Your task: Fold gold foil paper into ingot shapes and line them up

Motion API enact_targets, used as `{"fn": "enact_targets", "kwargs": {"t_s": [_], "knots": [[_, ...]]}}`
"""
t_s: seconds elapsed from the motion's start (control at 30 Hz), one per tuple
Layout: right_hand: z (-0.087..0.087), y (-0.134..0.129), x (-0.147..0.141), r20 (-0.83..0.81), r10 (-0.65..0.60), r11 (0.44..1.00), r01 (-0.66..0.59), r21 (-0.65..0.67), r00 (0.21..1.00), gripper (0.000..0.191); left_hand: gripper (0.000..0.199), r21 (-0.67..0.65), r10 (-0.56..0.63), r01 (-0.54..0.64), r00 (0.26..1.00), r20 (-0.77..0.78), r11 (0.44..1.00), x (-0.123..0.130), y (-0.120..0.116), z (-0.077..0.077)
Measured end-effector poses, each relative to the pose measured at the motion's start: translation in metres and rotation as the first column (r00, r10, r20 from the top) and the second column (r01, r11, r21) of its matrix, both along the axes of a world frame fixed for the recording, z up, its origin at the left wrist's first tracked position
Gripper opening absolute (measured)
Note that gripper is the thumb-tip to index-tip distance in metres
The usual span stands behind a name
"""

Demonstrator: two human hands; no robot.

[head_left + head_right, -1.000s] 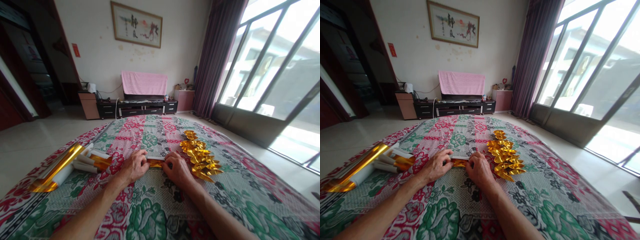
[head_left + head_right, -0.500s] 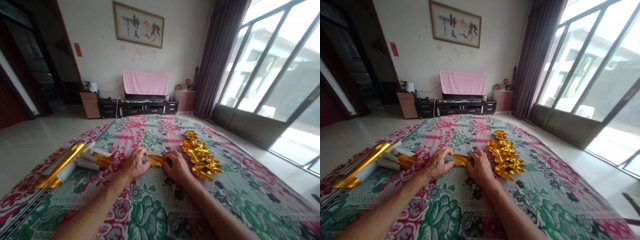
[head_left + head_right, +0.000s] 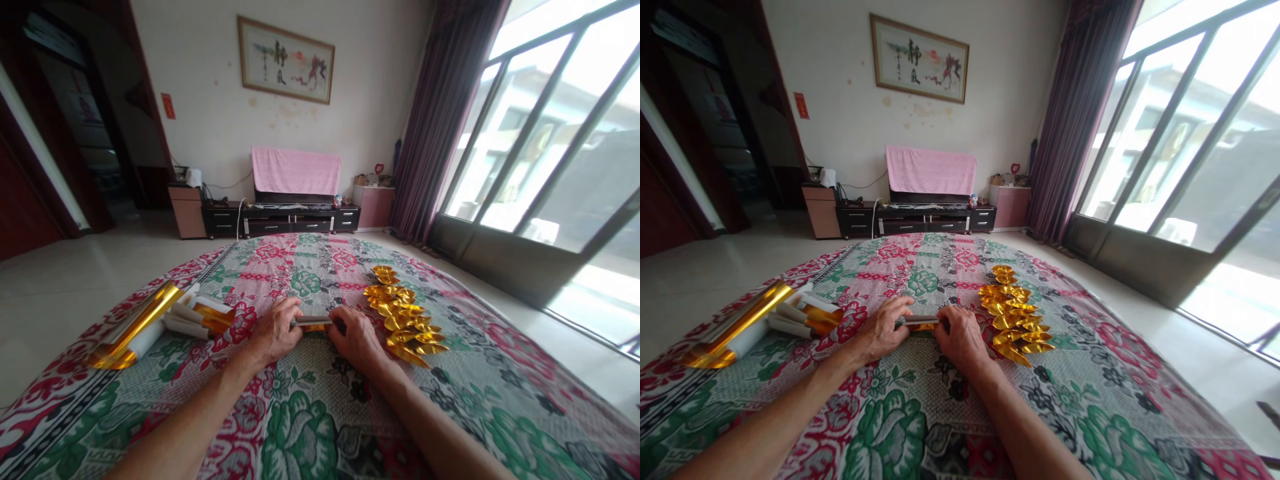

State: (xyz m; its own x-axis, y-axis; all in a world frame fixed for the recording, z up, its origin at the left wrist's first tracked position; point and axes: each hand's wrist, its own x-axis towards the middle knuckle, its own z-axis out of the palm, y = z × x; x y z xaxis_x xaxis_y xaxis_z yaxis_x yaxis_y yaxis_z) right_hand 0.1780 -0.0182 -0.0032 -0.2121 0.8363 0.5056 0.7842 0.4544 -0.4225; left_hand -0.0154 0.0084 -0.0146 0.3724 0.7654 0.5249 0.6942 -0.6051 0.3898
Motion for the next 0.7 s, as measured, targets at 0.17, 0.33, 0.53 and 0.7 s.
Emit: {"fn": "enact_targets", "kwargs": {"t_s": [0.17, 0.33, 0.53, 0.7], "knots": [[0.006, -0.001, -0.005, -0.182, 0.044, 0.998, -0.051, -0.035, 0.982, 0.007, 0.015, -0.087, 0.028, -0.008, 0.973, 0.23, 0.996, -0.001, -0.001, 0.006], [0.006, -0.001, -0.019, -0.557, 0.019, 0.979, -0.129, -0.159, 0.831, 0.016, 0.021, -0.41, 0.167, 0.156, 0.742, 0.649, 0.899, 0.007, -0.004, 0.02], [-0.002, 0.002, -0.029, -0.848, -0.009, 0.94, -0.285, -0.188, 0.529, 0.028, 0.042, -0.54, 0.32, 0.377, 0.507, 0.8, 0.753, 0.02, -0.013, 0.028], [-0.002, 0.0, -0.03, -0.86, 0.012, 0.922, -0.338, -0.189, 0.511, 0.03, 0.031, -0.551, 0.319, 0.396, 0.515, 0.795, 0.735, 0.03, -0.019, 0.026]]}}
